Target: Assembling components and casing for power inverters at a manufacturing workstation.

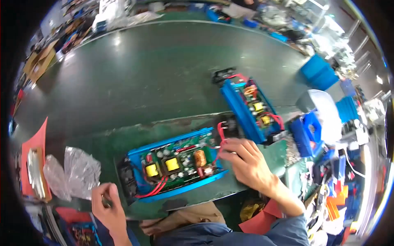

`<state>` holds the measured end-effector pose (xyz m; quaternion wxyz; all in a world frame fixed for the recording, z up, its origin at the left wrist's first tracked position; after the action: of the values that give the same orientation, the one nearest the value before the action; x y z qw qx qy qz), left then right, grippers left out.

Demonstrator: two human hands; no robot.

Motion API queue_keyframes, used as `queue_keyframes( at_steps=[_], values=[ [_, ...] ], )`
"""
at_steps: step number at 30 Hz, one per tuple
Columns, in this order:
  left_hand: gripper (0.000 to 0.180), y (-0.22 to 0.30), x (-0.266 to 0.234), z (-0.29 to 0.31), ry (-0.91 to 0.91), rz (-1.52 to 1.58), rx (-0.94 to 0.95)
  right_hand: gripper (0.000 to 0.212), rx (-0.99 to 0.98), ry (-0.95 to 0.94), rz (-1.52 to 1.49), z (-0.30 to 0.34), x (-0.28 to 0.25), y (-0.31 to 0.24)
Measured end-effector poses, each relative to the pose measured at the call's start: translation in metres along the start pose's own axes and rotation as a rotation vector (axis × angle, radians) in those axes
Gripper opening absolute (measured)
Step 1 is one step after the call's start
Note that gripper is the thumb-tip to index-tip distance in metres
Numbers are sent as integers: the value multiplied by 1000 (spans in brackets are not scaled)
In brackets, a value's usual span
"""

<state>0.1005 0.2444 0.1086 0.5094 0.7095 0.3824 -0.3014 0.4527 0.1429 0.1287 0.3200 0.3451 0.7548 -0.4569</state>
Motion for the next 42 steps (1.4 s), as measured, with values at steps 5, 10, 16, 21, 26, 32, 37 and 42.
queue_keyframes(
  at_steps=[5,10,16,21,26,32,37,42],
  values=[
    [50,-47,56,15,-489,364,-258,46,86,33,-88,33,28,-21],
    [43,-24,70,19,-664,430,-328,41,89,54,-98,35,49,-18],
    [39,14,45,-1,-386,113,-23,47,51,-73,-93,29,51,-22],
    [37,38,51,-21,-105,-70,421,49,61,-124,-118,31,56,-19],
    [39,-1,72,-9,-110,-122,234,41,83,-19,-39,38,64,-17],
    [38,-15,74,-3,-161,-4,159,38,92,28,-69,26,55,-15],
    [51,20,43,0,92,-118,320,36,228,-39,-148,5,53,-6],
    [41,53,27,40,-168,-26,668,34,177,-82,-255,-20,66,-6]
  ],
)
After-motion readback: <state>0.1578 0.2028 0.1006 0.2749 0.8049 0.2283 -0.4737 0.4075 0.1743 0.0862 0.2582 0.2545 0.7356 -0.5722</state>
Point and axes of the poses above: each hand's wrist, its own z-axis away from the middle knuckle, its own x-axis out of the palm, y = z × x, the point moved 7 cm from there along -z, towards the middle knuckle, and after that the axes turned 14 degrees about -z, right-handed, at the moved point
